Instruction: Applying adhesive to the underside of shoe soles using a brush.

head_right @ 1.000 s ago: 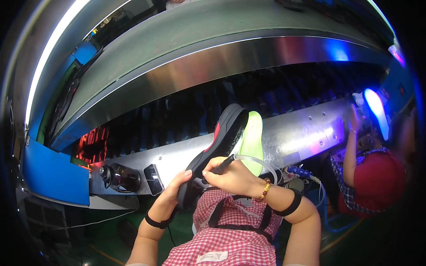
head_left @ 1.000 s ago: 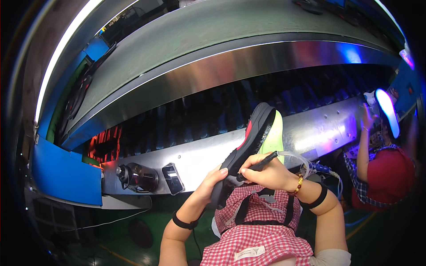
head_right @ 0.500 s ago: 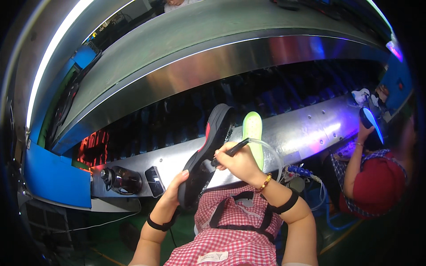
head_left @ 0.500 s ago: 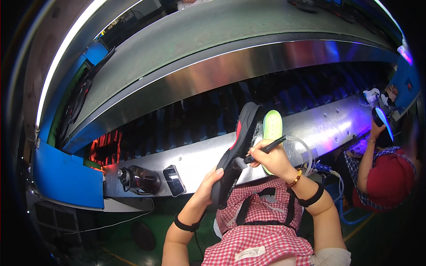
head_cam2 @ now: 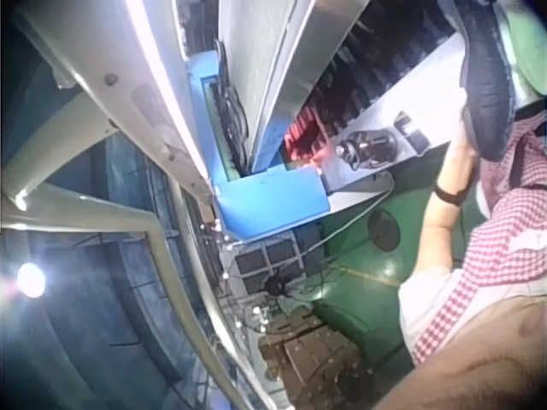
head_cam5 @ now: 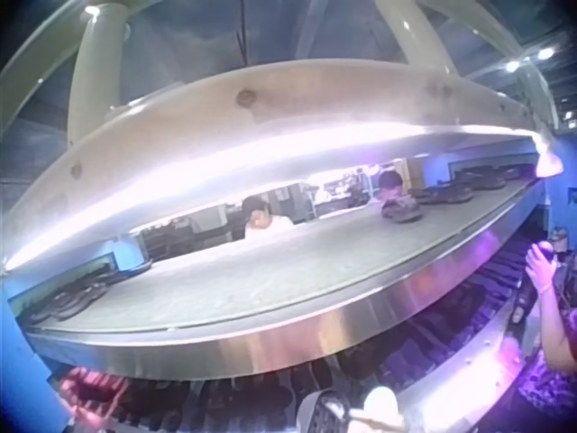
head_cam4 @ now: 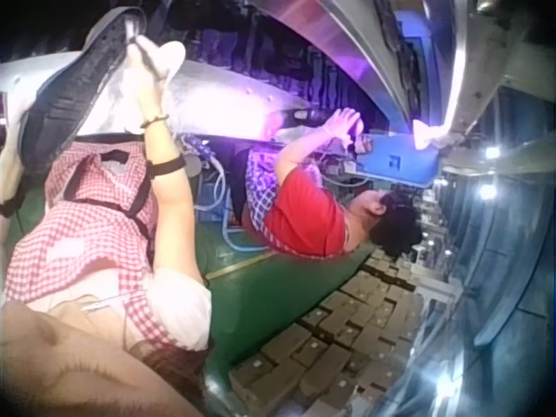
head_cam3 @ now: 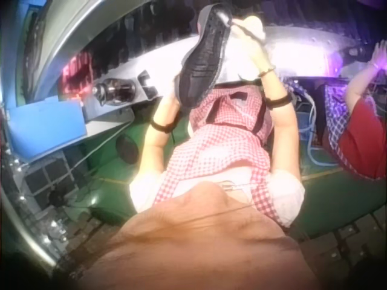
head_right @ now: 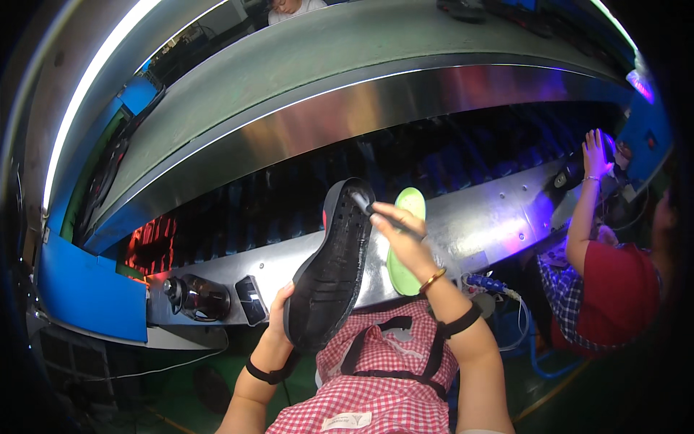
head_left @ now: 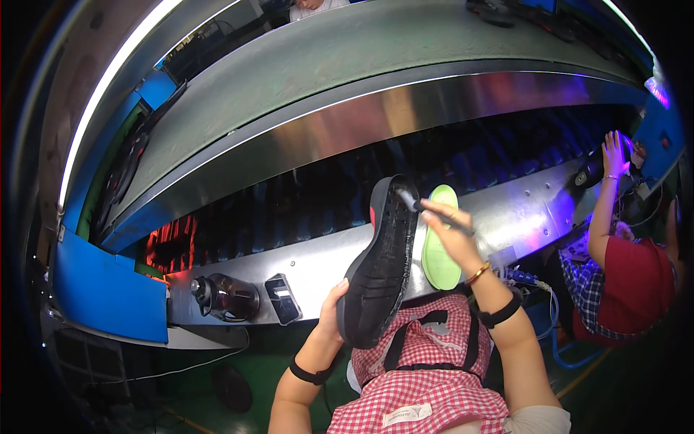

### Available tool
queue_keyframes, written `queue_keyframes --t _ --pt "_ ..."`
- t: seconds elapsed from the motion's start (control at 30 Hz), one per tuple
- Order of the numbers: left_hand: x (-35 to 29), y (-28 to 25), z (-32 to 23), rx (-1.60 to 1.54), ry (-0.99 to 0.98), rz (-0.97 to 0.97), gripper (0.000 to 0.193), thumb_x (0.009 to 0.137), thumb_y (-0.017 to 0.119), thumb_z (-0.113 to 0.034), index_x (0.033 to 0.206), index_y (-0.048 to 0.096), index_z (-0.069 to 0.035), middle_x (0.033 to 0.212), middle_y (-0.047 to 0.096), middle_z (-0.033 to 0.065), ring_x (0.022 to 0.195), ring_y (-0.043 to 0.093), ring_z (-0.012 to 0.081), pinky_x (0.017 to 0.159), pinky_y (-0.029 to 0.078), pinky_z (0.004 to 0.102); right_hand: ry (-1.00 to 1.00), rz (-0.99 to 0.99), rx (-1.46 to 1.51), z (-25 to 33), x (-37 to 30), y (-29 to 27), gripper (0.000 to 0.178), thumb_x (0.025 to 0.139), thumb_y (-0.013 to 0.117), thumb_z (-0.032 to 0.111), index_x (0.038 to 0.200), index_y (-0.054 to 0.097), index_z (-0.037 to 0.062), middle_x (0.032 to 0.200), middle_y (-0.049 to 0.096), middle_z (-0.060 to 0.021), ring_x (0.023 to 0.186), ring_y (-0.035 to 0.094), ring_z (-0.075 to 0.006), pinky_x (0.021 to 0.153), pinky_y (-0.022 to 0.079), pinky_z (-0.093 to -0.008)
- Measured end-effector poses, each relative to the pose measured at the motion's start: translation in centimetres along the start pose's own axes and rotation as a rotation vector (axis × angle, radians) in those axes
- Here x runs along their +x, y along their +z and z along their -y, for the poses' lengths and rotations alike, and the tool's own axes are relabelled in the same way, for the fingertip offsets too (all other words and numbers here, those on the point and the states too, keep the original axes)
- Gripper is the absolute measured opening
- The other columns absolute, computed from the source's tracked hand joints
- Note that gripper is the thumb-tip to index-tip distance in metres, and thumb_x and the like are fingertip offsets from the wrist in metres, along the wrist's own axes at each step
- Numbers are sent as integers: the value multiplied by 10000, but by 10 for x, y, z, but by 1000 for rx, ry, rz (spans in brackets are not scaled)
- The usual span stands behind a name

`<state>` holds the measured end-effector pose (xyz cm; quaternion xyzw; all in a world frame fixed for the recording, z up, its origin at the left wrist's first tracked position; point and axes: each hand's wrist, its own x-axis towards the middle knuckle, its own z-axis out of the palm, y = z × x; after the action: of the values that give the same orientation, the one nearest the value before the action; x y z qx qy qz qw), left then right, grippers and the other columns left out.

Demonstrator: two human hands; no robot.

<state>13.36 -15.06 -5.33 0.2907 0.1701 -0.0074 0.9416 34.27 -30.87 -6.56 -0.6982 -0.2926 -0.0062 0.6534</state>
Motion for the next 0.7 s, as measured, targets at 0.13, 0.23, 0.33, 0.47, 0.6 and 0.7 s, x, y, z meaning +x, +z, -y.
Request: queue_keyframes --t 0.13,0.23,0.33,0.47,0.6,0.7 --pt "4 -3 2 23 40 -8 581 936 435 -365 1362 417 31 1284 561 207 1117 606 302 977 492 412 -269 70 -244 14 -38 22 321 783 708 68 1081 661 -41 1054 684 -203 899 667 -287 820 511 -343" --pt "7 -9 0 -10 63 12 584 942 409 -388 1364 419 15 1292 557 201 1129 598 303 987 482 416 -372 131 -240 32 -66 34 313 746 703 101 1007 667 -69 1026 674 -238 805 666 -321 739 531 -364" --pt "11 -13 -4 37 94 -77 593 938 390 -413 1357 435 3 1289 559 198 1151 580 302 1004 460 424 -479 188 -234 51 -92 42 323 715 704 111 994 677 -50 1013 678 -230 775 673 -293 713 536 -354" --pt "14 -13 -6 43 119 -66 622 924 383 -451 1350 459 -3 1294 555 200 1170 564 302 1004 450 430 -459 287 -165 65 -118 40 299 702 711 108 967 685 -28 1008 688 -200 776 677 -268 697 540 -334" --pt "12 -13 -6 -116 0 115 615 943 359 -421 1378 407 11 1316 528 225 1132 585 340 988 471 475 -449 393 -25 72 -121 27 286 698 706 68 970 688 -16 995 696 -176 756 675 -259 686 543 -337" --pt "11 -16 -6 -120 -2 138 634 943 349 -428 1389 389 21 1329 513 242 1160 567 364 991 470 485 -430 489 110 70 -97 10 236 731 670 16 964 691 -13 968 703 -161 749 678 -261 673 545 -337"
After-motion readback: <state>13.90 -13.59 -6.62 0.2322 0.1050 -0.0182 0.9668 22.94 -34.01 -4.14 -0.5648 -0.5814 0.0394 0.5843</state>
